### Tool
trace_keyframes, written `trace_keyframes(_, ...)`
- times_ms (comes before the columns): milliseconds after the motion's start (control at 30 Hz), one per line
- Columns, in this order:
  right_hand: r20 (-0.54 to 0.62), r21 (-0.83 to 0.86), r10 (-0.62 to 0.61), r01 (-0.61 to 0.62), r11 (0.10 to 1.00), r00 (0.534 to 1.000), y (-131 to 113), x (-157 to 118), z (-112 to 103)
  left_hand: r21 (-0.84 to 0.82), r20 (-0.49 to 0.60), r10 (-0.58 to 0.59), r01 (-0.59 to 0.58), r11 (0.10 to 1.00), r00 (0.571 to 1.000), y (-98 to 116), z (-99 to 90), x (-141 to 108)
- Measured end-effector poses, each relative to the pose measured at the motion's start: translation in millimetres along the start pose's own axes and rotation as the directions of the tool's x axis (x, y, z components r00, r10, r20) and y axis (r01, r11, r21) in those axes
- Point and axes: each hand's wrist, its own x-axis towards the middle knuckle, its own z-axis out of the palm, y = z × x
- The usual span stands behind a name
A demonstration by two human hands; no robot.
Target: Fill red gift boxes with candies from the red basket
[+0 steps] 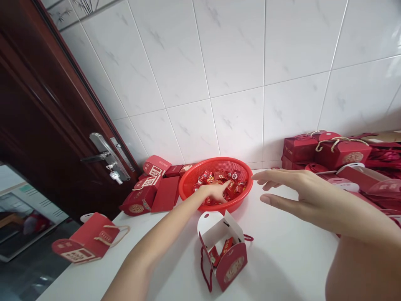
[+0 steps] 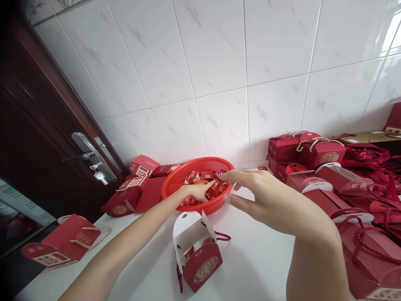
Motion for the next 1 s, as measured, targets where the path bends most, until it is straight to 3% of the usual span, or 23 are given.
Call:
trace_keyframes(67, -0.004, 0.004, -0.002, 0.002, 1.000, 1.000, 2, 1, 1, 0.045, 0.051, -0.083, 0.080, 0.996, 0.995, 6, 6.6, 1)
trace_keyframes(133, -0.007, 0.007, -0.001, 0.001, 1.000, 1.000, 4, 2, 1, 0.035, 0.020, -0.116, 0.115, 0.993, 0.993, 9, 10.7, 2)
trace_keyframes(267, -0.008, 0.013, -0.016, 0.016, 1.000, 1.000, 6, 1, 2, -0.076, -0.145, -0.062, 0.051, 0.996, 0.987, 2, 11.0, 3)
trace_keyframes(433, -0.025, 0.012, -0.029, 0.029, 0.999, 0.999, 4, 0, -2, -0.269, -0.138, -0.033, -0.006, 0.963, 0.990, -18, 7.3, 4)
trace_keyframes(700, 0.019, -0.005, 0.025, -0.025, 1.000, 1.000, 4, 0, -3, -0.649, -0.279, -0.028, -0.167, 0.743, 0.960, -42, -0.6, -21)
trace_keyframes(900, 0.074, 0.018, 0.026, -0.028, 0.999, 0.997, 2, 4, -1, -0.731, -0.331, -0.070, -0.209, 0.649, 0.941, -51, 8.5, -40)
trace_keyframes(1000, 0.103, 0.023, 0.037, -0.039, 0.999, 0.994, 2, 6, 1, -0.667, -0.368, -0.112, -0.179, 0.723, 0.923, -54, 13.2, -44)
